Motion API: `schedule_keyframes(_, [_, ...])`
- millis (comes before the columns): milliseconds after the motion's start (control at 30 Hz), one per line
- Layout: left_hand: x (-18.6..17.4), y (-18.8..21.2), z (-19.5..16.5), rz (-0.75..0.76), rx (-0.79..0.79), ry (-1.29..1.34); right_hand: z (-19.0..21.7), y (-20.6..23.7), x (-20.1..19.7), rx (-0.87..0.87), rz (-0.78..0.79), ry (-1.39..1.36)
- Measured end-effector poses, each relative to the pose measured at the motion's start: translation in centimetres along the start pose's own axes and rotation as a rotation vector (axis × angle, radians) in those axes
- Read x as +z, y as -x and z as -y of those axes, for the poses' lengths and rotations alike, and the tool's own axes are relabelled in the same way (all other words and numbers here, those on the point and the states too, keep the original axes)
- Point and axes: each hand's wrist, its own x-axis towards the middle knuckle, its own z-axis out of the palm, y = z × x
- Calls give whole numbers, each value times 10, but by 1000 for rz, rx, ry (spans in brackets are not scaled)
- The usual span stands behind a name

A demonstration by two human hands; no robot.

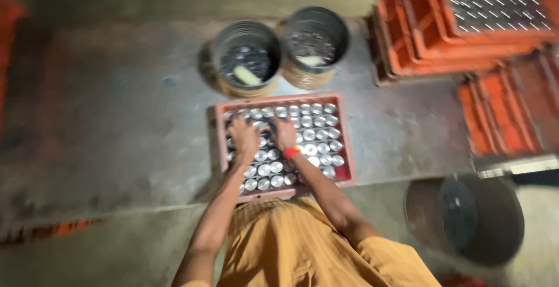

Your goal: The person repeatedly picks small metallic caps from a red crate and places them into two metal buckets on the table. The person also picks up a small rectangular object and places it into one of the buckets. The task continues with the person handling the caps one by one.

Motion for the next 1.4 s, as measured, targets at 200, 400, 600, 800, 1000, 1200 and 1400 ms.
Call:
schedule_keyframes(200, [-18, -1, 44, -204, -32, 843, -28, 3, -35, 93, -206, -441])
schedule_keyframes(400, [0, 13, 25, -2, -221, 873, -8, 24, -13, 515, -57, -1612])
schedule_keyframes(600, [12, 30, 26, -23, 119, 300, -1, 33, -10, 93, 83, -171])
schedule_keyframes(800, [21, 42, 19, -45, 21, 339, 3, 37, -27, -94, -1, -105])
schedule_keyframes(1000, [34, 61, 13, -103, 9, -374, 3, 46, -7, -145, 13, 118])
schedule_keyframes(1200, [22, 53, 37, -97, 89, -122, -9, 39, -26, -173, 124, -175])
schedule_keyframes(1400, [-13, 43, 50, -234, -171, 1060, -15, 42, -50, 489, -80, -1247])
